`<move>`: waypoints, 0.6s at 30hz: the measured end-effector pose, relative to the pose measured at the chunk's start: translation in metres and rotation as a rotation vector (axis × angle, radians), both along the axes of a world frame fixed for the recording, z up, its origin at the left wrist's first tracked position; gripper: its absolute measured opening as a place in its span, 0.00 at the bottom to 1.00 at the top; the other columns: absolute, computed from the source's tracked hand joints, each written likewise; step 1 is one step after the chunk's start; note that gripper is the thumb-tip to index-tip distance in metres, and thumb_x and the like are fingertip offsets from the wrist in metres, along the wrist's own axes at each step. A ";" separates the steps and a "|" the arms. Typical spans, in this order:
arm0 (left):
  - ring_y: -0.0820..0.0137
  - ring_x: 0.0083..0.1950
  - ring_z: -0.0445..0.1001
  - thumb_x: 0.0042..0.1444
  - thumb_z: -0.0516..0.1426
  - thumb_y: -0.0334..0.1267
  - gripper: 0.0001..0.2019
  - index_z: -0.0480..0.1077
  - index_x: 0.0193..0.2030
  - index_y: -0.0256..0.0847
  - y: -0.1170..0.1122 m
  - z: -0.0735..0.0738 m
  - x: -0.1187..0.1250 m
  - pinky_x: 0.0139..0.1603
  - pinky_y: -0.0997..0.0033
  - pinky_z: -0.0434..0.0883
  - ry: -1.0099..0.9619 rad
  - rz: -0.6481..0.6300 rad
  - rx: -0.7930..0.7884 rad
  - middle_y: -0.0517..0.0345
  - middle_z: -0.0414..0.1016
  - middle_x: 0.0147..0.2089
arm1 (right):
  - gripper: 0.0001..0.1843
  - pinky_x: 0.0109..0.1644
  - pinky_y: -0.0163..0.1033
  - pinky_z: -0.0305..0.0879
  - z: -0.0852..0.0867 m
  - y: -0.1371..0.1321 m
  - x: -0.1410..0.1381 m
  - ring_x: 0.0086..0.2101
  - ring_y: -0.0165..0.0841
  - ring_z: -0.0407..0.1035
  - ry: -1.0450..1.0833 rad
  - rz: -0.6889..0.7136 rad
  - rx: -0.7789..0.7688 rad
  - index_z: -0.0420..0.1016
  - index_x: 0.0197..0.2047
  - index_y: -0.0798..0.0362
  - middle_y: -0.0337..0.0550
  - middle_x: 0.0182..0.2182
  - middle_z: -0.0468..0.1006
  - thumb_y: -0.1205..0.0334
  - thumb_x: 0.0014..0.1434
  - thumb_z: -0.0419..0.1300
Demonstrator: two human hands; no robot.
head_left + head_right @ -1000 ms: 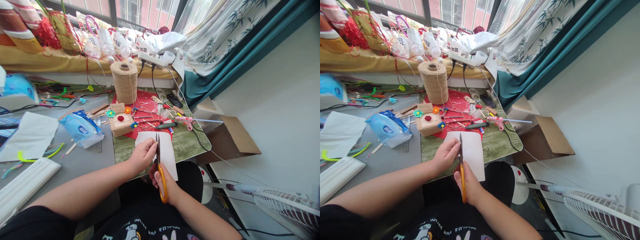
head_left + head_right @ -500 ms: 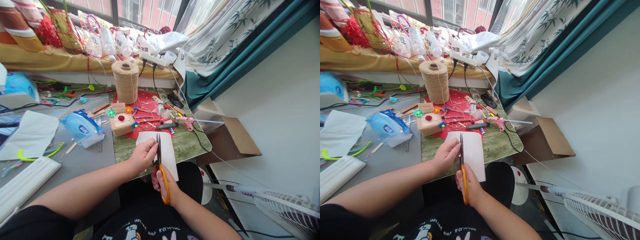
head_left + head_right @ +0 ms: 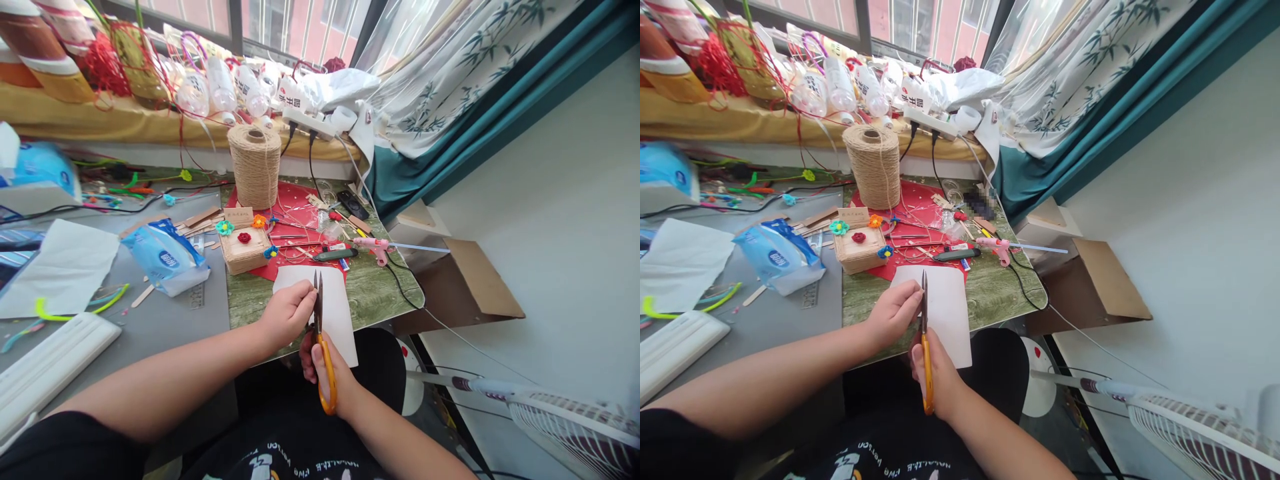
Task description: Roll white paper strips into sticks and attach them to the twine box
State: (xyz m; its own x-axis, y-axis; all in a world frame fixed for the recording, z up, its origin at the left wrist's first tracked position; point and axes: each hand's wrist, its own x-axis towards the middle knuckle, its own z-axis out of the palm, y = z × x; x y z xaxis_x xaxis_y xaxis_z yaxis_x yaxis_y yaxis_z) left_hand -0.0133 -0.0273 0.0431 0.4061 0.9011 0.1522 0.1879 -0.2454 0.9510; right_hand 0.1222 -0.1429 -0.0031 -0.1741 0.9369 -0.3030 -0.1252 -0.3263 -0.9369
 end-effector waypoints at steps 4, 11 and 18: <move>0.72 0.27 0.64 0.70 0.48 0.44 0.17 0.60 0.29 0.42 0.001 0.000 0.000 0.31 0.71 0.62 -0.006 0.008 -0.006 0.64 0.65 0.24 | 0.23 0.22 0.31 0.46 0.001 0.000 -0.001 0.22 0.24 0.49 0.020 -0.026 -0.026 0.61 0.42 0.48 0.30 0.26 0.55 0.35 0.66 0.55; 0.73 0.26 0.63 0.70 0.49 0.45 0.18 0.60 0.28 0.42 0.008 0.006 -0.001 0.31 0.71 0.62 -0.056 -0.036 -0.052 0.65 0.65 0.23 | 0.25 0.19 0.28 0.47 0.007 0.007 0.000 0.19 0.22 0.50 0.105 -0.047 -0.117 0.58 0.40 0.47 0.26 0.23 0.57 0.33 0.64 0.57; 0.73 0.29 0.67 0.71 0.48 0.49 0.19 0.64 0.32 0.41 0.007 0.009 0.002 0.34 0.72 0.65 -0.157 -0.113 -0.091 0.63 0.68 0.27 | 0.31 0.21 0.30 0.50 0.025 0.012 0.005 0.22 0.23 0.53 0.061 0.033 0.011 0.59 0.42 0.48 0.32 0.29 0.60 0.27 0.61 0.54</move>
